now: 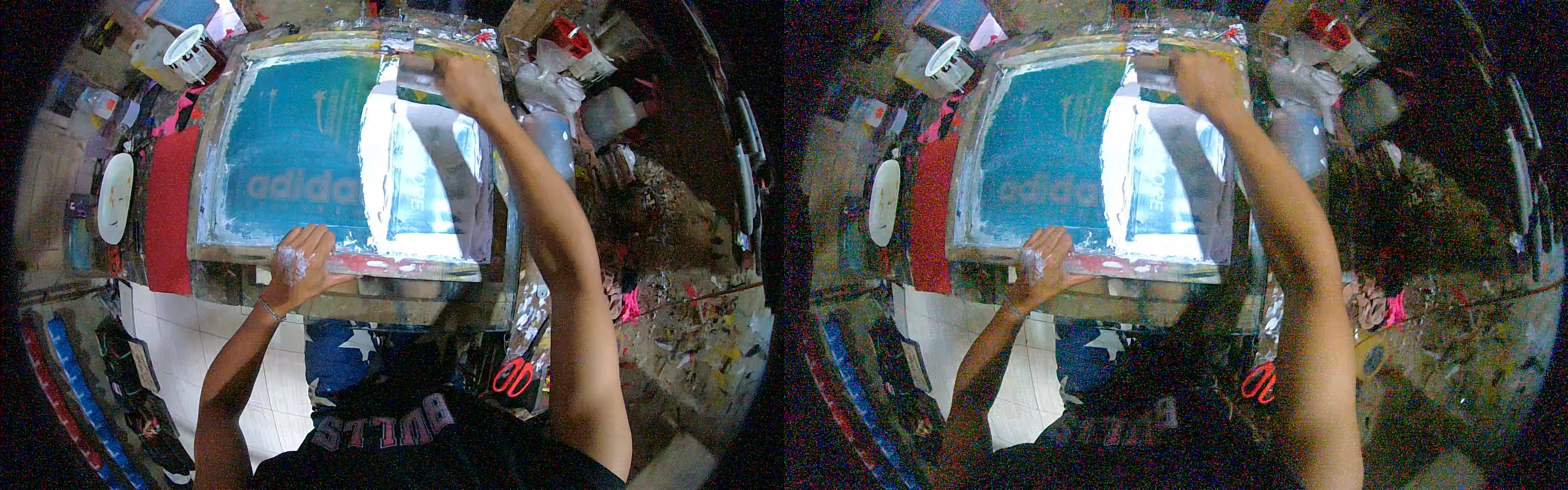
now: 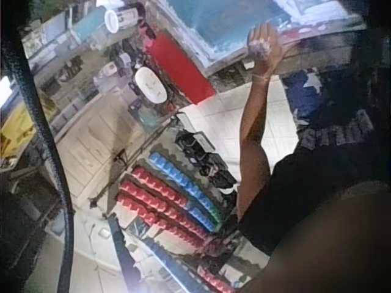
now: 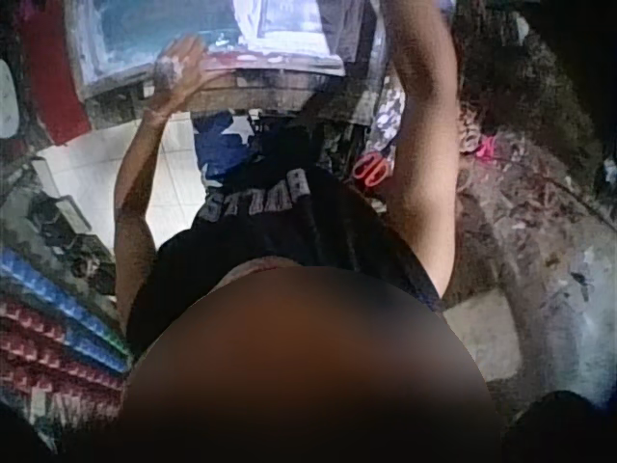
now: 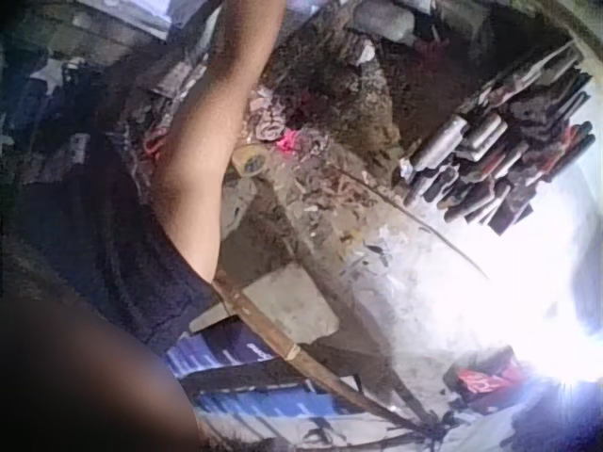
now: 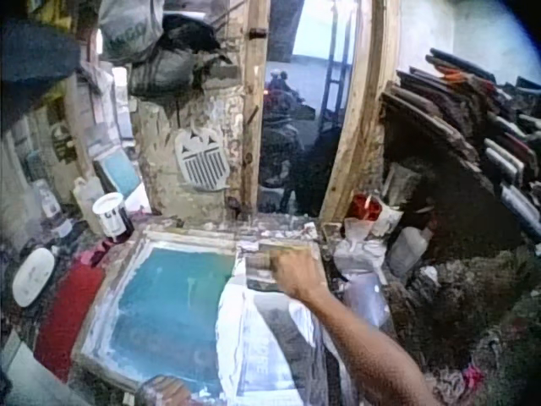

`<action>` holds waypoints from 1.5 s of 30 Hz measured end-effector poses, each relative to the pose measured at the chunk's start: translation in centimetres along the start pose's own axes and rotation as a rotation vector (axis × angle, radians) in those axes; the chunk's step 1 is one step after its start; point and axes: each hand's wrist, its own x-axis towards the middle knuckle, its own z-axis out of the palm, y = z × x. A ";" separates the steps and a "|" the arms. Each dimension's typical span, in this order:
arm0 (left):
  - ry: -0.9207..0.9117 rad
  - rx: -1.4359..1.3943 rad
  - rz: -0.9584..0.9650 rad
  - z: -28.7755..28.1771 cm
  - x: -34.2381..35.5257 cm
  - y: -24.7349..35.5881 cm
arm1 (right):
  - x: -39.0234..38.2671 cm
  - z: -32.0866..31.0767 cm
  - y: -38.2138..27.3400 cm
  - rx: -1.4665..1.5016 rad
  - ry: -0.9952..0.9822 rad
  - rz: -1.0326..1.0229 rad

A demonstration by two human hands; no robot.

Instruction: The person repeatedly pulls a squeegee across a screen printing frame to transfer white ink onto a red fabric item. They periodically lift the screen to check the print and reposition the fabric before continuing the process.

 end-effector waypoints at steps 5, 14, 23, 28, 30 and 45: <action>-0.012 -0.012 -0.019 -0.1 0.1 0.2 | -9.2 0.7 -3.5 -0.056 0.197 -0.185; 0.021 0.018 0.001 0.2 -0.1 0.3 | -19.0 -4.9 -7.2 0.100 -0.147 -0.132; 0.014 0.016 -0.001 -0.1 0.1 0.0 | 0.5 -1.6 1.3 0.025 -0.009 -0.200; -0.045 -0.019 -0.034 -0.1 -0.1 0.0 | 0.6 0.5 2.5 0.022 -0.023 -0.131; -0.052 -0.038 -0.056 0.0 -0.1 -0.1 | -1.0 0.4 2.0 -0.028 -0.056 -0.087; 0.264 -0.010 0.064 1.0 -0.2 -0.1 | -18.5 -3.7 -7.1 0.061 0.003 0.088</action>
